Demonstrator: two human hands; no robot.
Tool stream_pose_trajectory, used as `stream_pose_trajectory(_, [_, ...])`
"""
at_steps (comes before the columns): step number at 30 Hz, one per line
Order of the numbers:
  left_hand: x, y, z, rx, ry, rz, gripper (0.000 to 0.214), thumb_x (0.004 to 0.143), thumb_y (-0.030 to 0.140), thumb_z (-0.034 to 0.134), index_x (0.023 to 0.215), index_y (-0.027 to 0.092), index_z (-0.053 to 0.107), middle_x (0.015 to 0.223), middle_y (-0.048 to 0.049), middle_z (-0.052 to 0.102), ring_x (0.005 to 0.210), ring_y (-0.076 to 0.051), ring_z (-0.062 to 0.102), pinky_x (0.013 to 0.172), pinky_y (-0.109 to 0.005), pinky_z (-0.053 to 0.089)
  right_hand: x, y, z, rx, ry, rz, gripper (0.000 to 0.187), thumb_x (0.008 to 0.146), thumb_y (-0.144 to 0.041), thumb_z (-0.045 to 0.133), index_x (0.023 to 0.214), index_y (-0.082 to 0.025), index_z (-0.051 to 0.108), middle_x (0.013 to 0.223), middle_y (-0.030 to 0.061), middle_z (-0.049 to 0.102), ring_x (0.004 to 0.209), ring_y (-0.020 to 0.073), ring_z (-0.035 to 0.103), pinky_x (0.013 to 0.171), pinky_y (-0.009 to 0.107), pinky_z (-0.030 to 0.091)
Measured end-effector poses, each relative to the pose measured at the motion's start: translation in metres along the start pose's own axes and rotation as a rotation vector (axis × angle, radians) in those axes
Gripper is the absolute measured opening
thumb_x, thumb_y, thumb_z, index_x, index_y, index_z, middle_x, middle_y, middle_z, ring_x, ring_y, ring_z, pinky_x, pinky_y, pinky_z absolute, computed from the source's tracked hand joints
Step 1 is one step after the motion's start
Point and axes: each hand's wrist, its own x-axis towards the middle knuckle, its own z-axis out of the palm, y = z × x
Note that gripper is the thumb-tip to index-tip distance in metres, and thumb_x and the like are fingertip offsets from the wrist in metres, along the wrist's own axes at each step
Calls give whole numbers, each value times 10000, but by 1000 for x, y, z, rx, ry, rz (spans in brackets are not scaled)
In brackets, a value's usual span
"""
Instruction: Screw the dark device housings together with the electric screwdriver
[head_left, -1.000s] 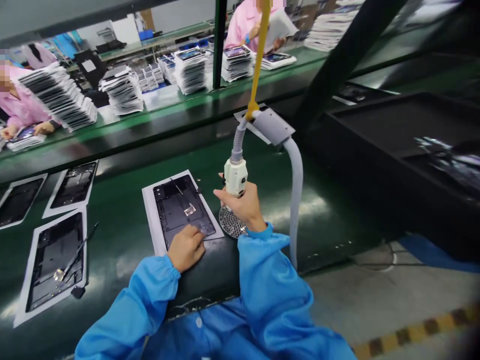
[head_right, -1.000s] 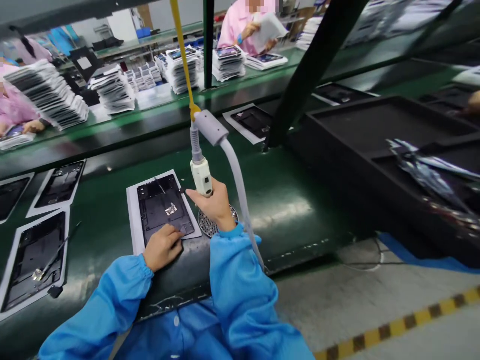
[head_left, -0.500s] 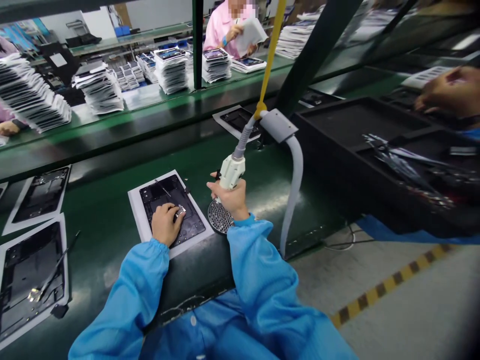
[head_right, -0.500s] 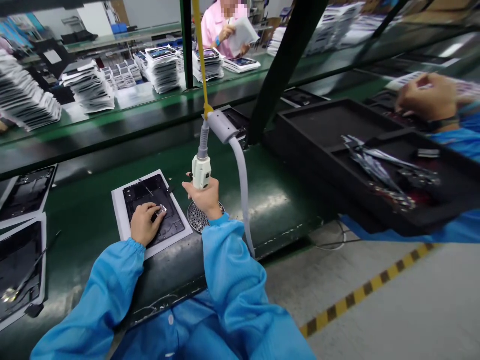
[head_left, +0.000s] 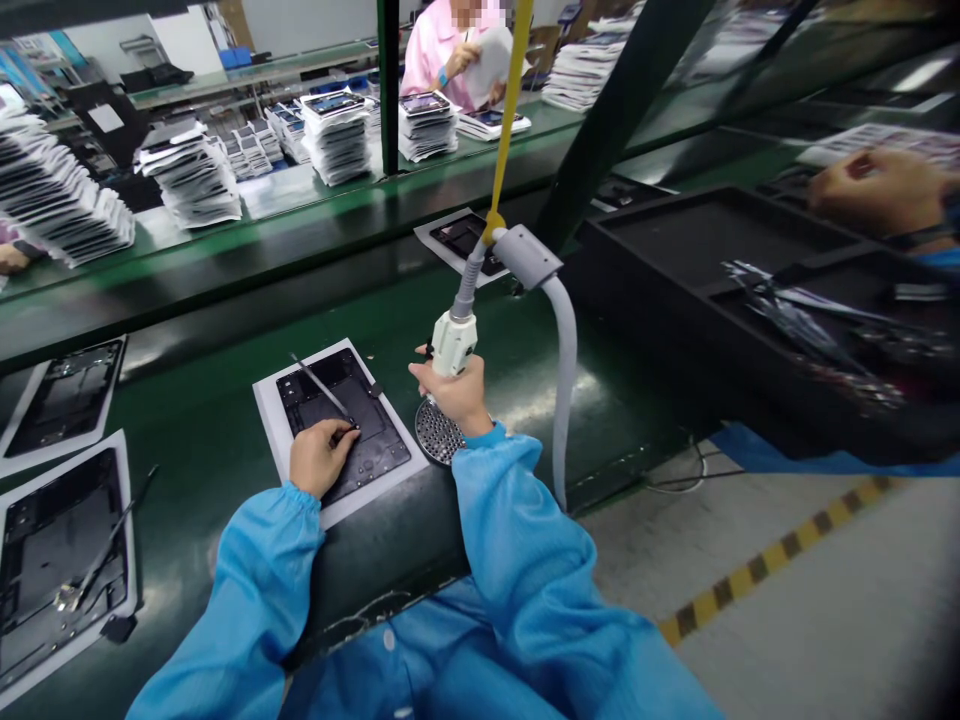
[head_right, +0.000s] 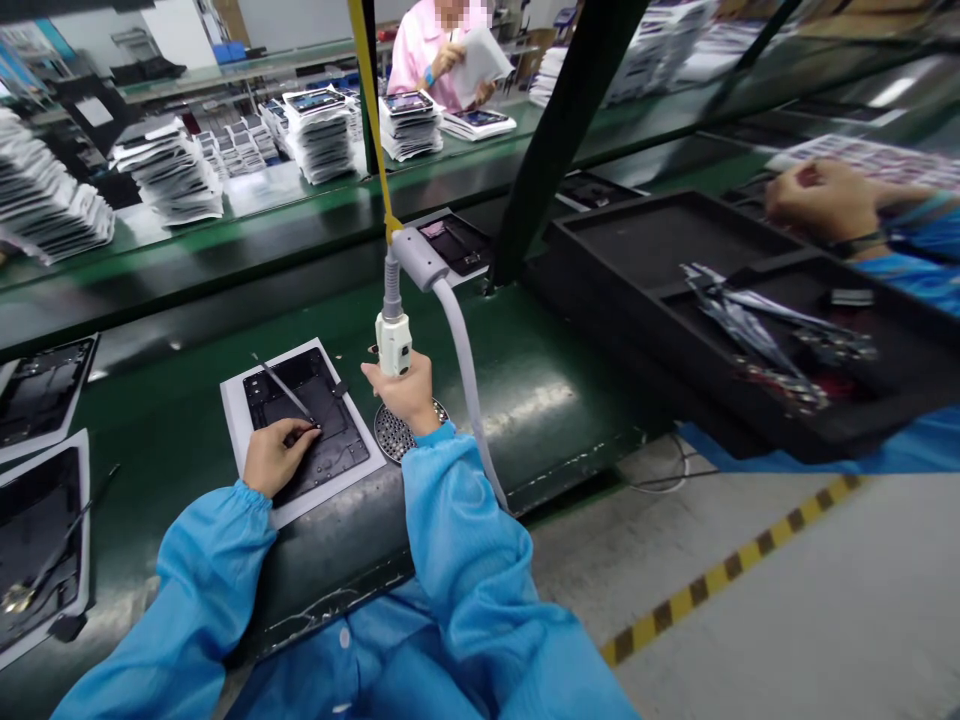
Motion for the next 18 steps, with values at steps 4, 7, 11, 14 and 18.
stream_pose_trajectory(4, [1, -2, -5, 37, -26, -24, 286, 813, 437, 575, 952, 222, 703, 911, 24, 666, 706, -64, 533, 696, -198, 381, 0, -1, 0, -7, -12, 13, 403, 570, -343, 687, 839, -50, 626, 526, 11, 532, 435, 108, 501, 467, 230, 401])
stream_pose_trajectory(7, [3, -3, -10, 39, -39, 17, 283, 827, 431, 556, 952, 227, 708, 940, 34, 669, 740, -68, 562, 734, -205, 403, 0, 0, 0, -10, -11, 13, 407, 564, -358, 685, 825, -53, 619, 530, 9, 529, 433, 109, 499, 458, 231, 393])
stream_pose_trajectory(11, [-1, -3, -14, -20, -13, 35, 273, 811, 426, 574, 895, 213, 721, 905, 21, 674, 723, -68, 572, 725, -201, 413, 1, 1, -1, -26, -33, 0, 412, 575, -373, 680, 825, -53, 612, 522, 10, 522, 435, 115, 497, 451, 237, 395])
stream_pose_trajectory(14, [-13, 0, -13, -114, 36, -26, 299, 782, 465, 597, 837, 197, 717, 749, 22, 650, 606, -43, 509, 623, -173, 386, 0, 0, -1, -42, -27, -18, 409, 588, -350, 680, 859, -49, 623, 519, 9, 527, 442, 109, 497, 463, 234, 405])
stream_pose_trajectory(18, [-36, 3, -1, -232, 8, -102, 323, 753, 483, 622, 804, 176, 711, 617, 27, 590, 524, -23, 435, 545, -160, 340, -4, -3, -2, -27, -1, -80, 402, 618, -318, 681, 905, -40, 639, 540, 7, 535, 441, 103, 496, 471, 237, 421])
